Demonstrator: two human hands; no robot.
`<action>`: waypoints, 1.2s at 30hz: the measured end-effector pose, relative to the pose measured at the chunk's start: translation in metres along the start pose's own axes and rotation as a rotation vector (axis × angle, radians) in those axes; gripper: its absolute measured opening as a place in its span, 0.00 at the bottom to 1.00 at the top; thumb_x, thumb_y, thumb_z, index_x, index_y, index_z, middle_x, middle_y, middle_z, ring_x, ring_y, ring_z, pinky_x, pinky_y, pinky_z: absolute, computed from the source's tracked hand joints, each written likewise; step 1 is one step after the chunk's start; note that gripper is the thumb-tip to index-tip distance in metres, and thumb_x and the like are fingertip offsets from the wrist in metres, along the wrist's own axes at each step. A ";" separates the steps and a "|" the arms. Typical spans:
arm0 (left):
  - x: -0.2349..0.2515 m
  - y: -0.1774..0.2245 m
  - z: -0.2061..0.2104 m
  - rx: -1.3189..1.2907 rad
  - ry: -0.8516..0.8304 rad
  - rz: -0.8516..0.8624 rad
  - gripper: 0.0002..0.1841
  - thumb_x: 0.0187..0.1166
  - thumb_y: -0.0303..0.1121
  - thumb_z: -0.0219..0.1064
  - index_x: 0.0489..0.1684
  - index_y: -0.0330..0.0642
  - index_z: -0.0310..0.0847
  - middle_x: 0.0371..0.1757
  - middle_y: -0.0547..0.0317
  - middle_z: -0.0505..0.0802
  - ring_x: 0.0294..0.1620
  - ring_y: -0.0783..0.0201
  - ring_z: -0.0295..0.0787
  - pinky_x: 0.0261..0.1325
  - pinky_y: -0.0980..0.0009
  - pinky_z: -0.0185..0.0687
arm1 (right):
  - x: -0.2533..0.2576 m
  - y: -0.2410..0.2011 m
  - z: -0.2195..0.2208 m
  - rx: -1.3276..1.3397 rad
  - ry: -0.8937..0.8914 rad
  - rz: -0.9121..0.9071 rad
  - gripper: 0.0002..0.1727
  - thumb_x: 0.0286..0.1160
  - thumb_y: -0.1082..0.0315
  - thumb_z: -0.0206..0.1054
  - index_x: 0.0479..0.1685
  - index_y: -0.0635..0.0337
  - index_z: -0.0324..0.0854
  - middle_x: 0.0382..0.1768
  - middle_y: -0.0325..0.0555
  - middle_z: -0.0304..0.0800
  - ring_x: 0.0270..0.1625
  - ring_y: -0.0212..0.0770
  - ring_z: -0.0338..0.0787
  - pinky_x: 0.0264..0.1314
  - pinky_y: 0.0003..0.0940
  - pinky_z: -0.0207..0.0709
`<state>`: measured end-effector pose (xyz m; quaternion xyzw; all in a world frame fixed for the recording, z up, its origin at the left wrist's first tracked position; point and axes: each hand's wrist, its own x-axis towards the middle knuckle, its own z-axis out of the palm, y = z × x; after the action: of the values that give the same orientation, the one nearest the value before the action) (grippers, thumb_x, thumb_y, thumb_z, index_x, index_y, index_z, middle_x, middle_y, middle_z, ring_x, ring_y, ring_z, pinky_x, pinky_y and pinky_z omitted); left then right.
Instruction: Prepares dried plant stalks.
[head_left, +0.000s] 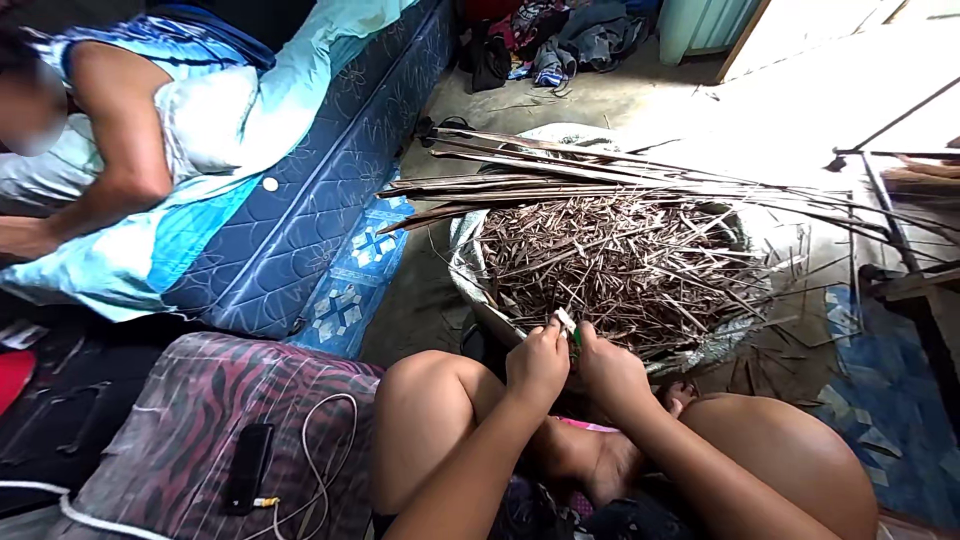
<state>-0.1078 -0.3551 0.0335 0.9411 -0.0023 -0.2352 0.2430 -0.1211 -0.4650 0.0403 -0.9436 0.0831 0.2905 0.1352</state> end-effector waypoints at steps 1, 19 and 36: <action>0.000 0.001 0.001 0.003 -0.006 0.006 0.25 0.95 0.43 0.46 0.87 0.52 0.71 0.67 0.49 0.90 0.66 0.51 0.89 0.67 0.49 0.81 | 0.008 0.004 -0.005 0.017 0.000 0.033 0.25 0.89 0.70 0.49 0.84 0.59 0.64 0.54 0.61 0.91 0.59 0.63 0.93 0.56 0.59 0.85; -0.007 -0.002 0.000 -0.042 -0.010 0.042 0.25 0.95 0.43 0.46 0.89 0.55 0.68 0.69 0.49 0.90 0.67 0.51 0.89 0.69 0.48 0.80 | 0.014 0.015 -0.018 0.039 0.095 0.078 0.24 0.89 0.72 0.47 0.82 0.58 0.65 0.54 0.61 0.91 0.59 0.62 0.94 0.55 0.58 0.84; -0.004 -0.005 0.004 -0.116 0.030 0.075 0.24 0.94 0.41 0.48 0.87 0.51 0.70 0.62 0.47 0.92 0.60 0.52 0.91 0.67 0.51 0.81 | 0.019 0.027 -0.024 0.082 0.198 0.106 0.26 0.91 0.71 0.45 0.87 0.60 0.63 0.57 0.63 0.90 0.59 0.64 0.93 0.57 0.60 0.83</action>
<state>-0.1141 -0.3520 0.0301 0.9281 -0.0201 -0.2114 0.3059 -0.0989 -0.4992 0.0432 -0.9556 0.1575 0.1992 0.1493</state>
